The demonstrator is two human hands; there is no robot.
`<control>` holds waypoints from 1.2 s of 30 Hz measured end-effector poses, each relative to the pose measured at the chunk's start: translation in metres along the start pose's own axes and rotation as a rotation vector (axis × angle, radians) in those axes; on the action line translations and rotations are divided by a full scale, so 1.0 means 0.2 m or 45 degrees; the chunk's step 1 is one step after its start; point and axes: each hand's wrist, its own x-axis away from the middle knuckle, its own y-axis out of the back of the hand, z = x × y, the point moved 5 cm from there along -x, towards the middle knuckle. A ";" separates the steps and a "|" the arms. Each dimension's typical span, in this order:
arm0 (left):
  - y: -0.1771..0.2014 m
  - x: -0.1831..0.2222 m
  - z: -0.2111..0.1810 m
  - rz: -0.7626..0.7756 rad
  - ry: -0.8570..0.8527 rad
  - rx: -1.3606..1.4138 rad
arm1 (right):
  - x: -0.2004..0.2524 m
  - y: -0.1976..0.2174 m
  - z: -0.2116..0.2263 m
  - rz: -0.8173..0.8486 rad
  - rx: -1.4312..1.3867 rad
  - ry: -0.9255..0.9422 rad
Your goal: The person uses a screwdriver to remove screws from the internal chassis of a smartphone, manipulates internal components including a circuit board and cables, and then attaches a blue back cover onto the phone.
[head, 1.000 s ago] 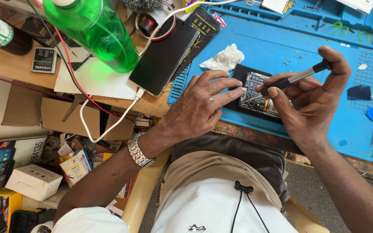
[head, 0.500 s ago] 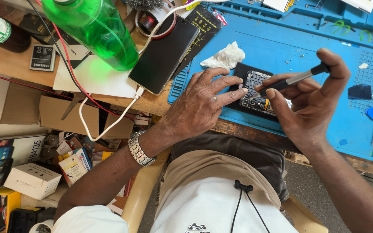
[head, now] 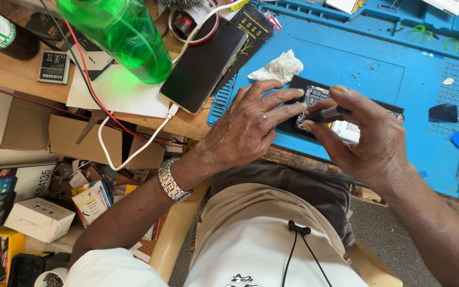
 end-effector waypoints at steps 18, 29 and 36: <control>-0.01 -0.09 -0.01 0.041 -0.008 -0.038 | -0.25 0.14 0.17 -0.018 -0.023 -0.082; 0.00 -0.10 -0.02 0.045 -0.024 -0.088 | -0.14 0.11 0.08 0.108 -0.077 -0.054; 0.01 -0.10 -0.01 0.046 -0.002 -0.085 | -0.15 0.08 0.05 0.166 -0.018 -0.033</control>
